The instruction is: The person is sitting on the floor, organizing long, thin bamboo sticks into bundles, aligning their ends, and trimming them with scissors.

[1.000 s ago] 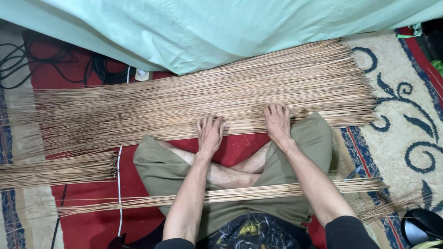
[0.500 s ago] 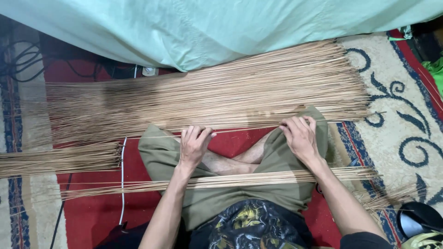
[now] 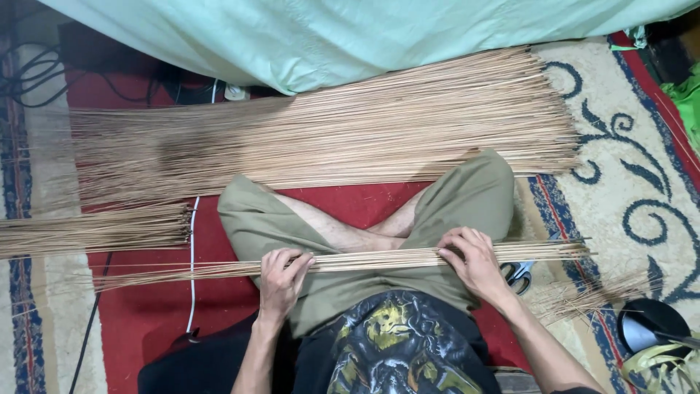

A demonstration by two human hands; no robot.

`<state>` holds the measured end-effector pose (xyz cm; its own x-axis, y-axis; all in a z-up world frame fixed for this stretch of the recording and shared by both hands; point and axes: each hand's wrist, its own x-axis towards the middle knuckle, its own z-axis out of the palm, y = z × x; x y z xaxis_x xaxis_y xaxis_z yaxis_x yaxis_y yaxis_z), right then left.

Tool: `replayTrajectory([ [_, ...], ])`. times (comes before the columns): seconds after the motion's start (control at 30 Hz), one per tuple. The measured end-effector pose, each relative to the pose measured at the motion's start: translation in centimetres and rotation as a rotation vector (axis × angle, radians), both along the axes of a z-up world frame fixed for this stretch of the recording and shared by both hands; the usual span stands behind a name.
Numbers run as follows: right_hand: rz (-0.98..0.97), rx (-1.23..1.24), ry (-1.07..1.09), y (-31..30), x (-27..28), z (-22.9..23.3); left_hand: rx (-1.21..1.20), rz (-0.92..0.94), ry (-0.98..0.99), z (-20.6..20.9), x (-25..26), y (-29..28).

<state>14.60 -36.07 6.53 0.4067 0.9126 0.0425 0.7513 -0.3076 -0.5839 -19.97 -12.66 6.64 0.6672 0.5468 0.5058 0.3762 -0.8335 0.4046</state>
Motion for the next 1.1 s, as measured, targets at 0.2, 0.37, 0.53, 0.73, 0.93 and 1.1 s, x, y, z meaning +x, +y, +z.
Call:
replayTrajectory([
  [0.2, 0.006, -0.036, 0.002, 0.1, -0.3, 0.3, -0.099, 0.06, -0.064, 0.3, -0.1, -1.4],
  [0.37, 0.016, -0.05, 0.035, 0.3, 0.0, 0.7, -0.145, 0.087, -0.122, 0.2, 0.3, -1.7],
  [0.53, 0.0, -0.044, 0.049, 0.5, 0.2, 0.4, -0.152, 0.127, -0.153, -0.3, 0.6, -1.8],
  [0.73, 0.02, -0.074, 0.141, 2.4, 2.0, 1.6, -0.147, 0.19, -0.113, -0.1, 1.4, -1.1],
  [0.93, -0.003, 0.004, 0.188, 8.0, 5.5, 0.8, -0.11, 0.215, -0.016, 1.2, 5.7, 2.9],
  [1.1, -0.046, -0.089, 0.072, 12.9, 8.3, -2.3, -0.307, 0.11, 0.094, -1.1, 10.4, 7.5],
])
